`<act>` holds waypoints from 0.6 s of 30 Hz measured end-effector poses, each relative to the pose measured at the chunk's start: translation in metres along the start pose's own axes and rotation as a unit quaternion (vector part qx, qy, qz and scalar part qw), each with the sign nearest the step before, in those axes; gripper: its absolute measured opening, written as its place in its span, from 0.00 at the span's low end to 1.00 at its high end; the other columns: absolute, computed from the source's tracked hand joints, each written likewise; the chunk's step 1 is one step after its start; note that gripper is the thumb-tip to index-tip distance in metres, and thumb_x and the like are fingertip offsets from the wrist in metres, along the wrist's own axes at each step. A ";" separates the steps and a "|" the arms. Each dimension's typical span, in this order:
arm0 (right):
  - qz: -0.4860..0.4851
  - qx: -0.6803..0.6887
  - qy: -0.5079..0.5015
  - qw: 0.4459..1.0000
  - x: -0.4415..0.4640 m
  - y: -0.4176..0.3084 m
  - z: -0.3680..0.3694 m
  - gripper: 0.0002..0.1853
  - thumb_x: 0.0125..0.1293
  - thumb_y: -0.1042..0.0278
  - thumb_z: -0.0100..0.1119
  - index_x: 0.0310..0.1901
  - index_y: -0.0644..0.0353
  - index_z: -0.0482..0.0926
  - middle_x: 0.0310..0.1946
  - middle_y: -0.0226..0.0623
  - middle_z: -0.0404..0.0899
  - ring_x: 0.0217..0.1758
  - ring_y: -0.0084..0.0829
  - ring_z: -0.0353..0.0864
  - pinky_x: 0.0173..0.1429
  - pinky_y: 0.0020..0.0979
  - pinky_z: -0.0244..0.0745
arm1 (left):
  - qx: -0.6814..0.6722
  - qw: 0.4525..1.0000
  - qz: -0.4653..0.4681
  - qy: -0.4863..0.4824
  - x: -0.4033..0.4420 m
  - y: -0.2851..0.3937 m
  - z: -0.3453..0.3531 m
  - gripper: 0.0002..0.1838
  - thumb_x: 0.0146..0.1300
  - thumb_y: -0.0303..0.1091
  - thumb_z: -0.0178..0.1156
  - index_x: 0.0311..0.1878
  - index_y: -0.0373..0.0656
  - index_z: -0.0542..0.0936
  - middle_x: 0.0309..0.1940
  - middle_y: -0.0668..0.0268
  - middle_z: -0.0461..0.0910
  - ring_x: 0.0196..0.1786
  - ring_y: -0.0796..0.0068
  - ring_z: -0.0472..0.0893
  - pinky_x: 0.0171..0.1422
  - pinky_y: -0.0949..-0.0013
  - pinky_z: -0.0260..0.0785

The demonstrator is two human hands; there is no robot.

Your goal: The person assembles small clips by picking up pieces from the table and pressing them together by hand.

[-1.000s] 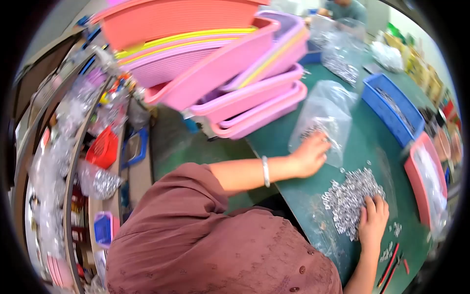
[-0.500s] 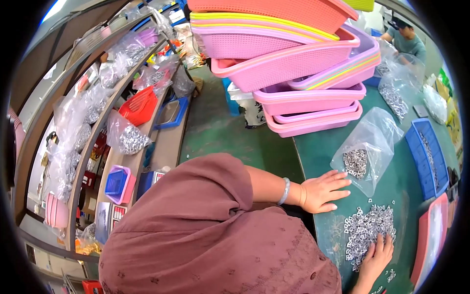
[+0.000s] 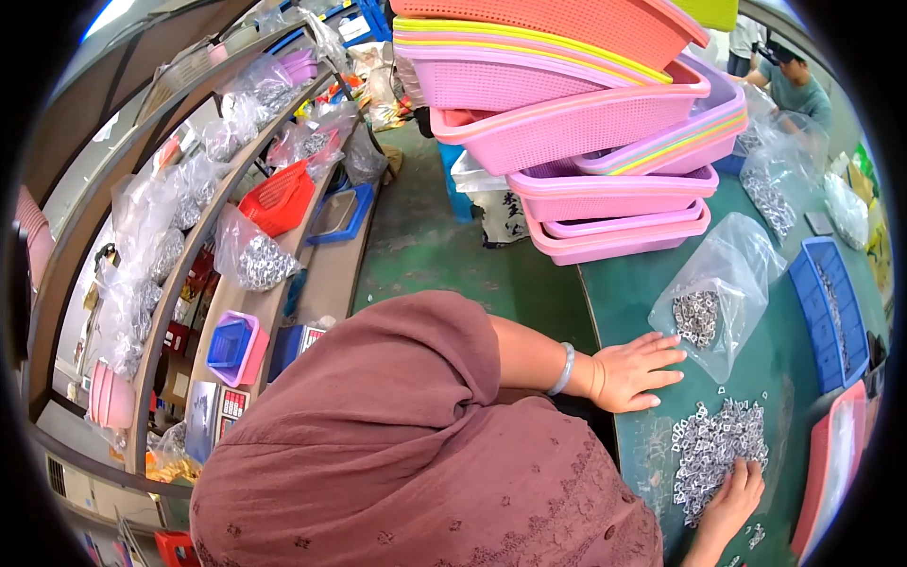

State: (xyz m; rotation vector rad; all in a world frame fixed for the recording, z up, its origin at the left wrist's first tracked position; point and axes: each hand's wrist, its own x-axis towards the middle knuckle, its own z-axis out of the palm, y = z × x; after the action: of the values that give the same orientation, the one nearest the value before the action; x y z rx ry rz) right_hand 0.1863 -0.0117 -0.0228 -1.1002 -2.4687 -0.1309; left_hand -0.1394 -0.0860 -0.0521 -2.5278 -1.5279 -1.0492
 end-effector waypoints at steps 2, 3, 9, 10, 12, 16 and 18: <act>0.006 0.007 0.000 1.000 0.000 0.001 -0.001 0.13 0.61 0.74 0.49 0.47 0.65 0.73 0.49 0.47 0.70 0.52 0.48 0.68 0.55 0.41 0.63 | 0.001 1.000 0.000 -0.003 0.000 0.000 -0.001 0.27 0.53 0.40 0.58 0.55 0.39 0.70 0.61 0.49 0.58 0.69 0.46 0.52 0.69 0.46 0.45; 0.010 0.011 0.000 1.000 0.000 0.001 -0.001 0.13 0.61 0.74 0.49 0.47 0.65 0.73 0.49 0.48 0.70 0.51 0.48 0.68 0.55 0.41 0.63 | 0.001 1.000 0.000 -0.005 0.000 0.000 -0.001 0.27 0.52 0.40 0.58 0.55 0.39 0.70 0.61 0.49 0.59 0.68 0.46 0.52 0.69 0.46 0.45; 0.006 0.002 0.006 1.000 0.000 0.000 0.001 0.14 0.62 0.75 0.49 0.49 0.65 0.73 0.51 0.49 0.70 0.53 0.50 0.68 0.58 0.42 0.63 | -0.002 1.000 0.001 0.002 0.000 0.000 0.000 0.26 0.52 0.40 0.58 0.54 0.39 0.70 0.60 0.49 0.59 0.68 0.46 0.52 0.69 0.46 0.45; 0.008 0.002 0.003 1.000 0.000 0.001 0.002 0.14 0.62 0.75 0.49 0.50 0.64 0.73 0.51 0.49 0.70 0.53 0.50 0.68 0.58 0.42 0.62 | -0.001 1.000 0.003 0.002 0.000 0.000 0.000 0.26 0.52 0.40 0.58 0.54 0.39 0.70 0.60 0.49 0.60 0.68 0.46 0.52 0.69 0.46 0.45; 0.009 0.003 -0.005 1.000 -0.001 0.003 0.004 0.15 0.62 0.75 0.48 0.50 0.64 0.73 0.52 0.49 0.70 0.54 0.51 0.67 0.59 0.42 0.62 | 0.001 1.000 0.005 0.003 0.000 0.000 0.000 0.26 0.52 0.40 0.58 0.54 0.39 0.70 0.60 0.49 0.60 0.68 0.46 0.53 0.69 0.46 0.46; 0.010 0.011 -0.003 1.000 -0.002 0.003 0.002 0.14 0.61 0.76 0.48 0.49 0.64 0.73 0.50 0.49 0.71 0.52 0.50 0.68 0.58 0.42 0.63 | 0.000 1.000 0.004 0.005 0.000 0.000 -0.001 0.25 0.52 0.40 0.58 0.53 0.39 0.70 0.60 0.49 0.60 0.67 0.45 0.54 0.68 0.46 0.47; 0.015 0.025 -0.001 1.000 -0.001 0.000 0.001 0.14 0.61 0.77 0.48 0.49 0.64 0.73 0.49 0.49 0.71 0.52 0.50 0.68 0.57 0.42 0.64 | 0.002 1.000 0.004 0.007 0.000 0.000 -0.001 0.25 0.52 0.40 0.58 0.53 0.39 0.71 0.60 0.49 0.60 0.67 0.45 0.54 0.68 0.45 0.48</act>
State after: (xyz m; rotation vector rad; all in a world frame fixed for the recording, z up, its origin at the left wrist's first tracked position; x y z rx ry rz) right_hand 0.1869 -0.0122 -0.0243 -1.1156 -2.4427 -0.0601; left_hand -0.1402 -0.0865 -0.0511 -2.5157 -1.5135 -1.0610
